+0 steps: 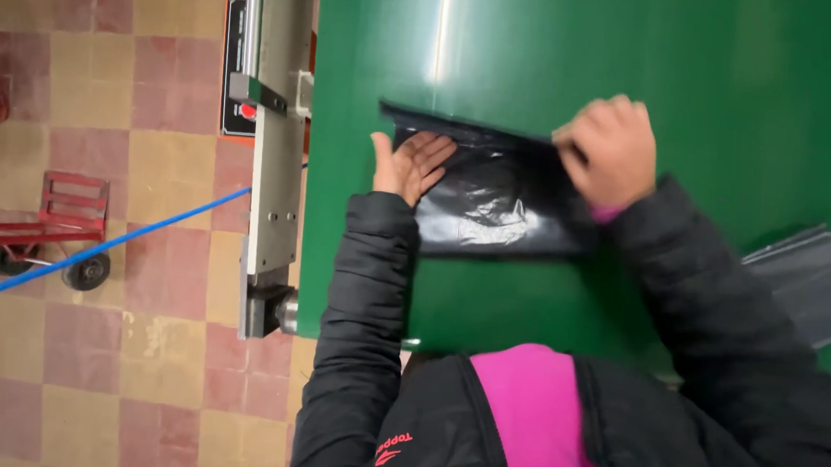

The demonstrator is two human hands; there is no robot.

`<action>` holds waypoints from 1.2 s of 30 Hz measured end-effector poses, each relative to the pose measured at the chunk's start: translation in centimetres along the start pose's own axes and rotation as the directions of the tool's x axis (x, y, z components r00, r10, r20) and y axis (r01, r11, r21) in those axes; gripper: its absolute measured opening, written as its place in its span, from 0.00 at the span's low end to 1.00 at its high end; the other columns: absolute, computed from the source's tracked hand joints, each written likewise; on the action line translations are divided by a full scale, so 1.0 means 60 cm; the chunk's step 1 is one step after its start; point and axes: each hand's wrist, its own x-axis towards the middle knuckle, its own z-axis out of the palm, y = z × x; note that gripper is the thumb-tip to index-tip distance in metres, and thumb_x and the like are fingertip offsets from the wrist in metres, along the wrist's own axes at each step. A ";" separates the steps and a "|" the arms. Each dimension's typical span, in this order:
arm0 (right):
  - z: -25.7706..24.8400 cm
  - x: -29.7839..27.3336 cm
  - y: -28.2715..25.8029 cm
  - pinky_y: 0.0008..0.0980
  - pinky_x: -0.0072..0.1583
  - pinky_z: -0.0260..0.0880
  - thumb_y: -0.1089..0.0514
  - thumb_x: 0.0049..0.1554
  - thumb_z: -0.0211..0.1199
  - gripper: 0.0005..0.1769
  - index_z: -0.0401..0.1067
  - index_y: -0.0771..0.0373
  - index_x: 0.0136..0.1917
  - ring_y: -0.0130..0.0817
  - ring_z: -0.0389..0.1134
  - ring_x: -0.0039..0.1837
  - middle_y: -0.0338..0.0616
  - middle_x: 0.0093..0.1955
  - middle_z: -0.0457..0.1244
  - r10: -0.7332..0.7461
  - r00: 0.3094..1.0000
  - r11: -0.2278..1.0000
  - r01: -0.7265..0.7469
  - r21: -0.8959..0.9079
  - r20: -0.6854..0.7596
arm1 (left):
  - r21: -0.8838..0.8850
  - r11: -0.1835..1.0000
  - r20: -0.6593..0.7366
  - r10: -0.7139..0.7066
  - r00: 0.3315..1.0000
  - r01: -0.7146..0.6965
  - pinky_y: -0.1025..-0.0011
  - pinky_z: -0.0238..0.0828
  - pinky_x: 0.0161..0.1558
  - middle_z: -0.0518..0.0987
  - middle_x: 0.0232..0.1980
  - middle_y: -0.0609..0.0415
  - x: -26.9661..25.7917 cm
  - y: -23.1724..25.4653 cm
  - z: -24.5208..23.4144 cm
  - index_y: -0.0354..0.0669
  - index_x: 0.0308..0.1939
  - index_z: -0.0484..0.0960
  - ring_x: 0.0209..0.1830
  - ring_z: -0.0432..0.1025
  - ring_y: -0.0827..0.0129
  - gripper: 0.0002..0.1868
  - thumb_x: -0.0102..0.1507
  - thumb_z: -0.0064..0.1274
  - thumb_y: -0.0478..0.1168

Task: Folding black plastic sheets into uniform squares and placing them in a red plastic crate on a production line.

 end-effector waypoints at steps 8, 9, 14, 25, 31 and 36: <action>0.048 -0.201 -0.098 0.42 0.56 0.61 0.66 0.48 0.69 0.12 0.76 0.56 0.46 0.42 0.65 0.55 0.36 0.50 0.67 0.045 0.998 0.999 -0.044 0.026 -0.054 | 0.320 0.881 0.021 0.362 0.932 -0.349 0.56 0.58 0.73 0.69 0.73 0.40 -0.103 -0.051 -0.081 0.31 0.76 0.60 0.72 0.64 0.51 0.45 0.69 0.48 0.64; 0.055 -0.208 -0.099 0.41 0.56 0.62 0.65 0.48 0.69 0.12 0.76 0.56 0.46 0.42 0.65 0.56 0.36 0.51 0.67 0.057 0.996 0.998 -0.057 0.005 -0.073 | 0.510 0.726 0.089 0.489 0.868 -0.462 0.58 0.57 0.75 0.68 0.74 0.42 -0.118 -0.054 -0.073 0.32 0.75 0.59 0.75 0.62 0.51 0.42 0.69 0.57 0.58; 0.066 -0.225 -0.111 0.42 0.59 0.64 0.65 0.48 0.69 0.12 0.75 0.58 0.46 0.42 0.66 0.60 0.38 0.53 0.67 0.109 0.994 0.994 -0.110 -0.026 -0.028 | 0.808 -0.483 0.571 0.502 0.649 -0.338 0.56 0.64 0.63 0.71 0.66 0.39 -0.268 0.002 0.082 0.35 0.64 0.70 0.66 0.64 0.46 0.37 0.56 0.64 0.49; 0.147 -0.289 -0.235 0.52 0.73 0.59 0.65 0.50 0.64 0.23 0.70 0.71 0.60 0.57 0.61 0.74 0.60 0.69 0.63 -0.074 0.996 0.965 0.059 0.255 0.048 | 0.717 -0.199 0.600 -0.311 0.737 -0.668 0.57 0.72 0.39 0.82 0.37 0.49 -0.203 -0.061 0.156 0.44 0.37 0.85 0.38 0.77 0.50 0.12 0.58 0.58 0.48; 0.275 -0.470 -0.126 0.42 0.57 0.71 0.63 0.68 0.59 0.06 0.74 0.66 0.56 0.48 0.69 0.51 0.49 0.49 0.66 0.643 0.684 0.286 -0.632 0.721 0.345 | 0.812 0.514 0.056 -0.539 0.841 0.275 0.70 0.74 0.46 0.87 0.41 0.48 0.037 -0.128 0.063 0.40 0.39 0.85 0.46 0.82 0.60 0.28 0.69 0.36 0.57; 0.173 -0.343 -0.098 0.35 0.44 0.71 0.55 0.64 0.50 0.09 0.68 0.56 0.54 0.30 0.69 0.40 0.40 0.47 0.68 0.668 0.179 -0.630 -0.381 0.676 0.723 | 0.947 -0.059 0.316 -0.020 0.949 -0.317 0.59 0.74 0.45 0.81 0.40 0.41 0.017 -0.124 0.110 0.37 0.42 0.80 0.40 0.76 0.47 0.24 0.69 0.52 0.58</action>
